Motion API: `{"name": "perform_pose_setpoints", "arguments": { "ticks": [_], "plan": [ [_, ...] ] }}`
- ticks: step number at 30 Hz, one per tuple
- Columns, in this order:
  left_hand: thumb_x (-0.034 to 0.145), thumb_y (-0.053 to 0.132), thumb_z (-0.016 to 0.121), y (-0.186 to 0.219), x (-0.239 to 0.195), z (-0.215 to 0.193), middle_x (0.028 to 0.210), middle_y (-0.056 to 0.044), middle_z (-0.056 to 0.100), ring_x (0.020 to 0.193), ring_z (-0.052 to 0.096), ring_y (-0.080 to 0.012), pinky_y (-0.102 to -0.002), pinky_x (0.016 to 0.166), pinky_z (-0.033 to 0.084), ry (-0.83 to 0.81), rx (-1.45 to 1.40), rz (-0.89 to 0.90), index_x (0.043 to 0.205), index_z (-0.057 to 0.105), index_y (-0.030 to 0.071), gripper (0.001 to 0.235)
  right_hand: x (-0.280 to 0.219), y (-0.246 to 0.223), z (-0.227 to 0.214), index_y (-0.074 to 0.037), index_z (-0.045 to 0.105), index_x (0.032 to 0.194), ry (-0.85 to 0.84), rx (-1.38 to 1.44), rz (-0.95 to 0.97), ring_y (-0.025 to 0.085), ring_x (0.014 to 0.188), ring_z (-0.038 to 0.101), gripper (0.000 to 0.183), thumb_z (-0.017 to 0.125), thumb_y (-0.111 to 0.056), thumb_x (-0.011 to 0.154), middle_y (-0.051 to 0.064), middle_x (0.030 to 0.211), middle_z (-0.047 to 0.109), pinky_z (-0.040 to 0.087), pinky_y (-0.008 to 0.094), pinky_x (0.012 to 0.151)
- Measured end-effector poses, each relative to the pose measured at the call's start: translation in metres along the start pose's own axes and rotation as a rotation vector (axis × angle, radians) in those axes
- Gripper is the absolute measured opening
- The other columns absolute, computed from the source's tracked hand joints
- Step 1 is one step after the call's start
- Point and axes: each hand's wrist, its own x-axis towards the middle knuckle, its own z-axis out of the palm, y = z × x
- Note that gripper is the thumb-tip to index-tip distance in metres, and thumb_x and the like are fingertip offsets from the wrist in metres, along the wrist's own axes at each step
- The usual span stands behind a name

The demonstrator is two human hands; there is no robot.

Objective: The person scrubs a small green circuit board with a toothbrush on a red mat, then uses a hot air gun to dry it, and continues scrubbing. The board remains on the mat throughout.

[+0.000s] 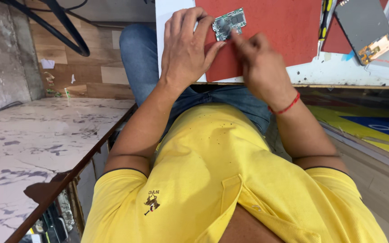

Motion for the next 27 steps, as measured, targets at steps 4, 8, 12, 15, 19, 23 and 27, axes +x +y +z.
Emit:
{"name": "perform_pose_setpoints", "arguments": {
  "ticks": [4,8,12,15,19,23,27],
  "plan": [
    [0.092,0.034,0.087,-0.001,0.0,0.003,0.128,-0.009,0.053,0.122,0.05,-0.0289,-0.047,0.104,0.041,0.009,0.019,0.013,0.126,0.066,0.003,0.051,0.008,-0.004,-0.002,-0.009,0.057,0.153,0.007,-0.015,0.104,0.039,0.083,0.067,0.053,0.059,0.001,0.101,0.018,0.106,0.063,0.054,0.049,0.07],
    [0.09,0.033,0.087,0.001,-0.001,0.002,0.127,-0.009,0.053,0.121,0.05,-0.0292,-0.046,0.102,0.041,-0.005,0.026,0.006,0.125,0.066,0.004,0.051,0.009,-0.006,-0.003,-0.01,0.059,0.15,0.016,-0.029,0.106,0.04,0.082,0.066,0.049,0.06,-0.001,0.101,0.019,0.106,0.063,0.054,0.049,0.069],
    [0.088,0.034,0.087,0.003,0.002,0.0,0.127,-0.009,0.054,0.122,0.05,-0.0301,-0.047,0.102,0.041,0.02,0.015,-0.004,0.124,0.065,0.003,0.052,0.01,-0.002,-0.004,-0.01,0.061,0.148,-0.029,-0.065,0.038,0.041,0.078,0.066,0.06,0.058,0.004,0.089,0.021,0.105,0.062,0.056,0.049,0.069],
    [0.09,0.033,0.087,0.003,0.0,0.0,0.126,-0.009,0.054,0.12,0.05,-0.0301,-0.047,0.101,0.041,-0.006,0.003,-0.007,0.126,0.065,0.003,0.051,0.004,-0.002,-0.004,-0.011,0.061,0.148,0.036,-0.022,0.038,0.041,0.084,0.067,0.058,0.057,0.005,0.093,0.02,0.109,0.063,0.056,0.049,0.073],
    [0.089,0.032,0.087,0.002,0.003,0.001,0.125,-0.009,0.054,0.12,0.051,-0.0304,-0.047,0.102,0.041,0.008,0.004,-0.008,0.125,0.066,0.004,0.05,0.011,-0.003,-0.01,-0.009,0.06,0.149,-0.027,-0.076,0.106,0.042,0.077,0.065,0.057,0.059,0.003,0.094,0.022,0.104,0.062,0.054,0.05,0.066],
    [0.09,0.033,0.087,0.002,0.001,0.002,0.126,-0.009,0.054,0.121,0.05,-0.0296,-0.047,0.103,0.041,0.009,0.015,0.011,0.127,0.065,0.003,0.052,0.012,-0.008,-0.01,-0.011,0.061,0.15,0.006,-0.049,0.153,0.041,0.082,0.067,0.051,0.058,0.001,0.1,0.019,0.106,0.064,0.054,0.049,0.069],
    [0.09,0.032,0.087,0.0,-0.002,0.001,0.127,-0.009,0.053,0.122,0.05,-0.0298,-0.046,0.103,0.041,0.033,0.006,0.016,0.125,0.065,0.003,0.051,0.014,-0.003,-0.006,-0.008,0.06,0.149,-0.093,-0.015,0.036,0.042,0.082,0.066,0.056,0.06,0.001,0.093,0.022,0.105,0.062,0.054,0.05,0.07]
  ]
}}
